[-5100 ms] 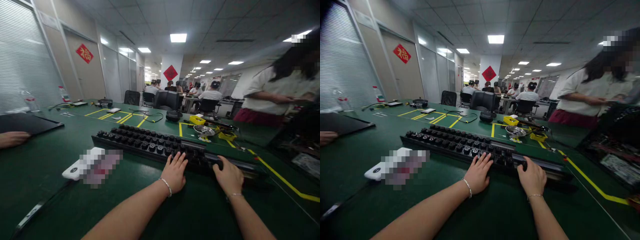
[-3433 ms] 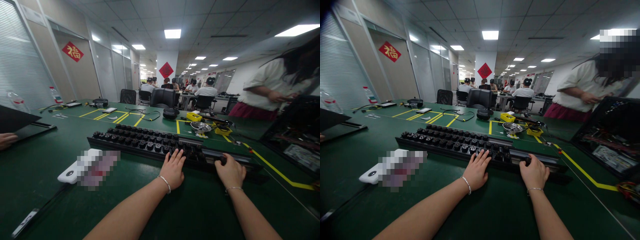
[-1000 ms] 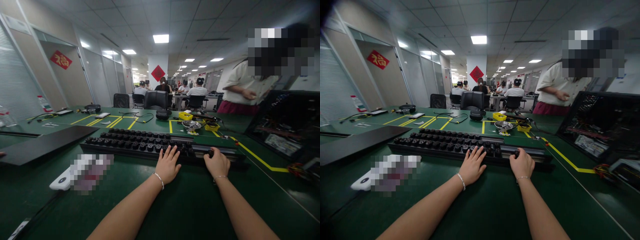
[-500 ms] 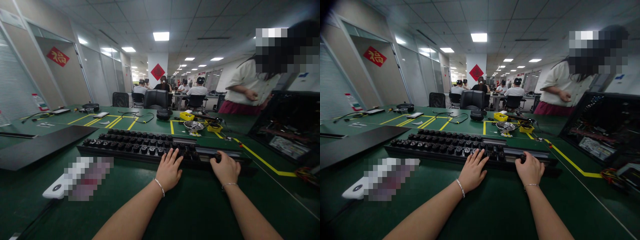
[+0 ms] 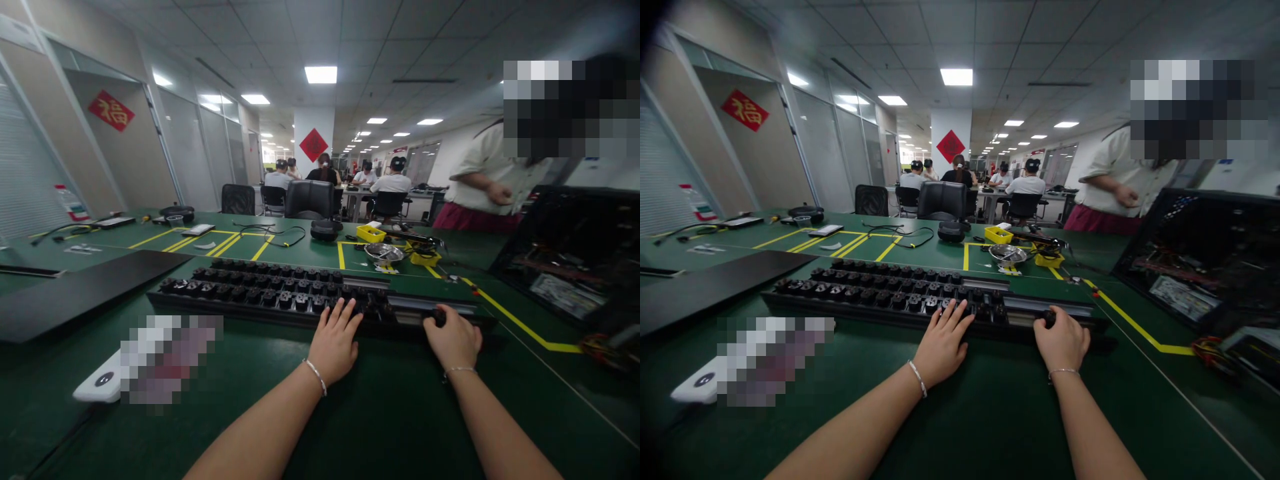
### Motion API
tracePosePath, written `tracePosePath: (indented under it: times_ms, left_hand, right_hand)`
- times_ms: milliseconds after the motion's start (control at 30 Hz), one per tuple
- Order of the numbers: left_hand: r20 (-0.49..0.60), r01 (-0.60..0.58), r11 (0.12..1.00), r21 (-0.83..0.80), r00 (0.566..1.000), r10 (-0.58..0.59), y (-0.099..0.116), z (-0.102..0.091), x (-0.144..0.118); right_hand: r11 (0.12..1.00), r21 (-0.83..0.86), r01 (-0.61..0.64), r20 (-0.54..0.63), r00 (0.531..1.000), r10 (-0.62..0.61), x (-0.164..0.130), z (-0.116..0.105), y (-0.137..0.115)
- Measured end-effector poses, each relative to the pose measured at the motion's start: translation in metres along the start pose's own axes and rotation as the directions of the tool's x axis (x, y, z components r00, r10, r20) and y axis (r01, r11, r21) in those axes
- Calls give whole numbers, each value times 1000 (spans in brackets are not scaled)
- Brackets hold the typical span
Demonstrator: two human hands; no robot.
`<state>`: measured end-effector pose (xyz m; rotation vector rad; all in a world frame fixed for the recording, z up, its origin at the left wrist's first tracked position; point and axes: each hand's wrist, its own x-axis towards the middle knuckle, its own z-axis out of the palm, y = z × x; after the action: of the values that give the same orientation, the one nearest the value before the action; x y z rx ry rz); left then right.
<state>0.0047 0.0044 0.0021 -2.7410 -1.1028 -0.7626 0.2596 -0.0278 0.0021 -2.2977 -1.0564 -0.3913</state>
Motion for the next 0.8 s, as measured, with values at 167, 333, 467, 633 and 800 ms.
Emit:
tracePosePath:
  times_ms: [167,333,467,633,800]
  left_hand:
    - [-15,-7,1000,13,1000,7,-1,-1,0]
    - [-18,-16,999,41,1000,17,-2,-1,0]
    - [-44,-16,998,59,999,18,-4,0,0]
    - [-40,-25,998,56,999,27,-5,0,1]
    - [-47,-17,996,82,999,21,-5,0,0]
  right_hand:
    - [1000,-14,-16,3,1000,16,3,-5,8]
    - [998,-17,-66,27,997,66,6,-10,16]
    - [988,25,-149,25,989,149,9,-13,26]
    - [973,72,-220,-39,974,224,19,-14,50]
    - [938,268,-218,-14,973,230,27,-10,68]
